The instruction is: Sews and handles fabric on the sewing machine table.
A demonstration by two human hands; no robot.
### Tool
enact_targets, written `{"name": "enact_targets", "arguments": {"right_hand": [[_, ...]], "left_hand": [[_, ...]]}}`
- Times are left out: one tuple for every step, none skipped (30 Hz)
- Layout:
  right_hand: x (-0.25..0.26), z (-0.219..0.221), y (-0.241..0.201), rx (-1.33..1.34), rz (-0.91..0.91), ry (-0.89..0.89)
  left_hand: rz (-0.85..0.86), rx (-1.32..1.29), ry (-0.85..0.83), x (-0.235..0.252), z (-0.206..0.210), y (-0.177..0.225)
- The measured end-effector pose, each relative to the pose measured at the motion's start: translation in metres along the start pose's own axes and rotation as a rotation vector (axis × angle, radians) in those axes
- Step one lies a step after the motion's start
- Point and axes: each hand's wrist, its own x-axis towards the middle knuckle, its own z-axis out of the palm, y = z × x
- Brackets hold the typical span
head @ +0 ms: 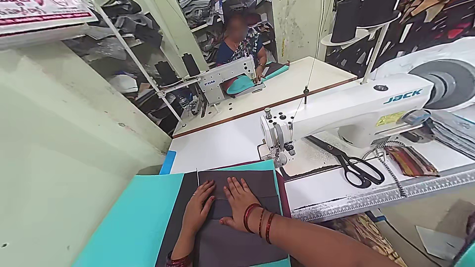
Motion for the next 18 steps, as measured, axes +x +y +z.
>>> {"name": "enact_targets", "arguments": {"right_hand": [[-0.0002,0.0,0.0001,0.0,0.0,0.003],[-0.0004,-0.0001,0.0001,0.0,-0.002,0.006],[-0.0006,0.0,0.0001,-0.001,-0.002,0.007],[-0.0004,0.0004,0.0002,0.001,-0.002,0.006],[-0.0001,0.0003,0.0003,0.001,-0.002,0.004],[0.0002,0.0002,0.0003,-0.002,-0.002,0.001],[0.0002,0.0001,0.0002,-0.006,-0.001,-0.001],[0.0001,0.0001,0.0,-0.01,0.001,-0.001],[0.0001,0.0004,-0.0001,-0.011,0.001,0.002],[0.0,0.0007,0.0001,-0.011,0.001,0.005],[0.0,0.0009,0.0003,-0.009,0.002,0.004],[0.0003,0.0009,0.0003,-0.007,0.004,-0.002],[0.0007,0.0007,0.0002,-0.005,0.005,-0.005],[0.0008,0.0008,0.0001,-0.007,0.003,-0.001],[0.0006,0.0009,0.0,-0.008,0.002,0.006],[0.0004,0.0004,0.0001,-0.007,0.0,0.008],[-0.0002,0.0005,-0.0001,-0.006,-0.001,0.007],[-0.0005,0.0006,-0.0003,-0.003,-0.001,0.005]], "left_hand": [[0.003,0.004,0.002,0.0,0.0002,-0.0003],[0.003,0.006,0.002,0.0003,0.0004,-0.0004],[0.0,0.007,0.0,0.0003,0.0004,-0.0001],[-0.003,0.007,-0.004,0.0002,0.0003,0.0],[-0.003,0.008,-0.007,0.0003,0.0,0.0003],[-0.001,0.009,-0.006,0.0003,-0.0002,0.0008],[0.003,0.01,-0.002,0.0002,-0.0002,0.0008],[0.007,0.008,0.003,0.0002,0.0,0.0004],[0.01,0.007,0.007,0.0001,0.0001,0.0005],[0.011,0.006,0.008,0.0001,0.0001,0.0004],[0.01,0.004,0.005,0.0,0.0001,0.0004],[0.011,0.002,0.001,-0.0001,0.0,0.0003],[0.012,0.001,-0.001,-0.0002,-0.0002,0.0],[0.013,-0.001,-0.002,-0.0002,-0.0003,-0.0003],[0.014,0.001,-0.005,0.0,-0.0008,-0.0006],[0.012,0.001,-0.008,0.0004,-0.001,-0.0004],[0.007,-0.001,-0.011,0.0,-0.0009,-0.0001],[0.0,-0.003,-0.014,-0.0007,-0.0008,0.0003]]}}
